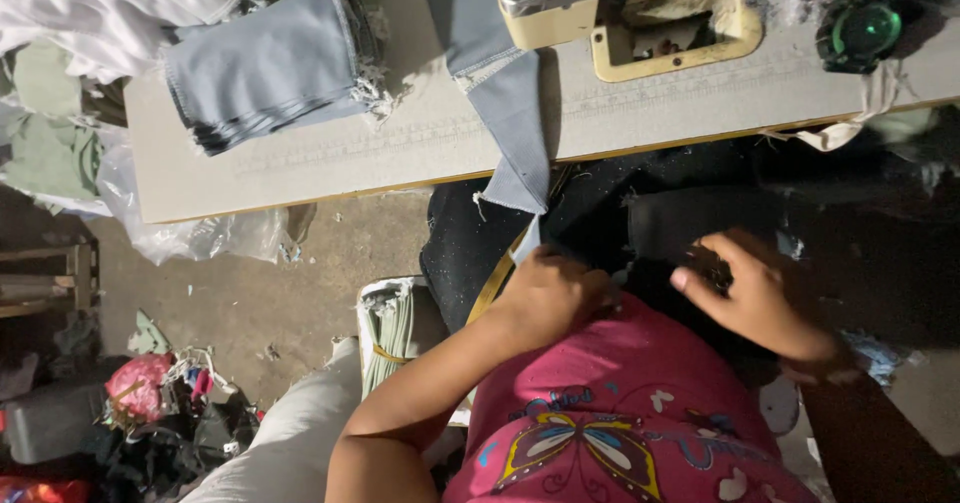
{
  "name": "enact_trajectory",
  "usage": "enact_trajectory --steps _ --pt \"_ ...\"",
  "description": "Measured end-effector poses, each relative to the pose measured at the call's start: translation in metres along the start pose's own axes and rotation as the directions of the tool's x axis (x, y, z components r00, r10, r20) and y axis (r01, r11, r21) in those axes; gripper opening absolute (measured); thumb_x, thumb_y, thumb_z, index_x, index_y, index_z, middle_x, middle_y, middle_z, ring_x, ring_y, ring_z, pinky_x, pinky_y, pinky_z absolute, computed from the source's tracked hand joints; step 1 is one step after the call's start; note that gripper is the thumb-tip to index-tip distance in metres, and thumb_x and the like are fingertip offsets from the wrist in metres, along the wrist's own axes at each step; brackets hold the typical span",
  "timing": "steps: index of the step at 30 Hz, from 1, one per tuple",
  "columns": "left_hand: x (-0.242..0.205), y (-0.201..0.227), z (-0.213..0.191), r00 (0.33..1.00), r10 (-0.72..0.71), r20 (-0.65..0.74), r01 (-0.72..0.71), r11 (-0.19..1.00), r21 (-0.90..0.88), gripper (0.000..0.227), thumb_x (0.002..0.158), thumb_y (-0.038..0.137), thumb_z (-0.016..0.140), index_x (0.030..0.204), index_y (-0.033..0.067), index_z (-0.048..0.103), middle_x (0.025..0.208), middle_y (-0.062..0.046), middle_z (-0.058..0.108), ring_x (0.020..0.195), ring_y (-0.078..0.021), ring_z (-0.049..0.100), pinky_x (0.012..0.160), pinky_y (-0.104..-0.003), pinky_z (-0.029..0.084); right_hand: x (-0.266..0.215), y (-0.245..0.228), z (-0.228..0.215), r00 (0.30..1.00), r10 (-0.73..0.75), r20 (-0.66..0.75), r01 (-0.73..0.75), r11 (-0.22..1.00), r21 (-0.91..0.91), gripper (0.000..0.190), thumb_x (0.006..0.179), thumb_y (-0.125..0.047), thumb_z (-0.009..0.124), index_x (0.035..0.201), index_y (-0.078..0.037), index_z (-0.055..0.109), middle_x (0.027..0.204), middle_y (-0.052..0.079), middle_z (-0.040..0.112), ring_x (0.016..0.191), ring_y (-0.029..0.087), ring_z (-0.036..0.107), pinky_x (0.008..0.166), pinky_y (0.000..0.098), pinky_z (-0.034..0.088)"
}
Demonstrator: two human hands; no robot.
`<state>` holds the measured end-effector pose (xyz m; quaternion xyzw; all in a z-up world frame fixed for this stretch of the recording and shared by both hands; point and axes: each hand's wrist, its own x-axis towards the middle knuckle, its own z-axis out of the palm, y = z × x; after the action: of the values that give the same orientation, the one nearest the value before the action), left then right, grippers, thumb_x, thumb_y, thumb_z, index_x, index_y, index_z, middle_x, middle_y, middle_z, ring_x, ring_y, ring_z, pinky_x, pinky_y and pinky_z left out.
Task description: Sorting and stacking small fabric pieces on a sewing table
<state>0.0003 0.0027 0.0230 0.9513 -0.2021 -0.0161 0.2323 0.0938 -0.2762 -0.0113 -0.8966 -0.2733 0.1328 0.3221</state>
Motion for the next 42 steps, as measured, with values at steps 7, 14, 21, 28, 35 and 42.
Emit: enact_trajectory --steps 7,14,21,28,35,42 --pt "0.024 0.039 -0.077 0.977 0.079 0.198 -0.027 0.967 -0.251 0.034 0.099 0.043 0.049 0.108 0.0118 0.062 0.079 -0.013 0.074 0.069 -0.0411 0.071 0.06 -0.05 0.051 -0.012 -0.041 -0.059 0.92 -0.282 0.271 0.118 0.861 0.495 0.011 0.087 -0.009 0.067 0.079 -0.016 0.071 0.077 -0.004 0.075 0.072 0.01 0.069 0.073 0.025 0.052" --pt "0.002 0.0 -0.066 0.967 0.104 0.232 -0.079 0.99 -0.117 0.021 0.099 0.038 0.063 0.091 0.0192 0.069 0.072 -0.002 0.072 0.064 -0.0253 0.07 0.054 -0.041 0.049 -0.013 0.018 -0.072 0.98 0.007 0.197 -0.077 0.933 0.351 0.021 0.082 -0.018 0.075 0.102 -0.012 0.072 0.098 0.003 0.076 0.086 0.014 0.073 0.071 0.0266 0.061" --pt "-0.001 0.015 -0.072 0.981 0.02 0.193 -0.008 0.998 -0.066 0.015 0.098 0.04 0.064 0.093 0.0261 0.069 0.075 0.001 0.074 0.067 -0.022 0.072 0.055 -0.038 0.049 0.012 0.005 0.044 0.938 0.047 0.344 0.149 0.841 -0.521 0.047 0.088 -0.061 0.057 0.123 -0.031 0.068 0.074 0.01 0.078 0.071 0.032 0.076 0.064 0.0456 0.058" --pt "-0.003 0.016 -0.083 0.981 0.071 0.18 -0.028 0.973 -0.228 0.015 0.099 0.034 0.065 0.096 0.0198 0.07 0.076 -0.002 0.072 0.07 -0.0229 0.071 0.059 -0.036 0.048 0.009 0.01 0.007 0.99 -0.001 0.141 0.008 0.999 -0.044 0.021 0.089 -0.03 0.076 0.09 -0.014 0.063 0.064 0.002 0.063 0.049 0.013 0.051 0.049 0.0339 0.04" --pt "0.029 0.036 -0.095 0.948 0.121 0.295 -0.038 0.962 -0.271 0.033 0.099 0.043 0.054 0.109 0.0141 0.065 0.078 -0.011 0.073 0.065 -0.0352 0.07 0.051 -0.046 0.05 -0.003 -0.071 -0.071 0.902 -0.365 0.232 0.164 0.786 0.596 0.012 0.086 -0.013 0.073 0.077 -0.013 0.065 0.073 -0.003 0.067 0.064 0.011 0.06 0.061 0.0268 0.047" --pt "0.014 -0.008 -0.125 0.947 -0.07 0.313 0.043 0.995 0.092 0.042 0.093 0.061 0.065 0.078 0.0223 0.07 0.064 -0.002 0.071 0.066 -0.0277 0.069 0.083 -0.045 0.044 -0.024 0.044 -0.131 0.963 -0.255 0.089 0.197 0.888 0.415 0.017 0.094 -0.032 0.069 0.092 -0.016 0.075 0.081 0.001 0.066 0.069 0.015 0.059 0.065 0.0291 0.045"
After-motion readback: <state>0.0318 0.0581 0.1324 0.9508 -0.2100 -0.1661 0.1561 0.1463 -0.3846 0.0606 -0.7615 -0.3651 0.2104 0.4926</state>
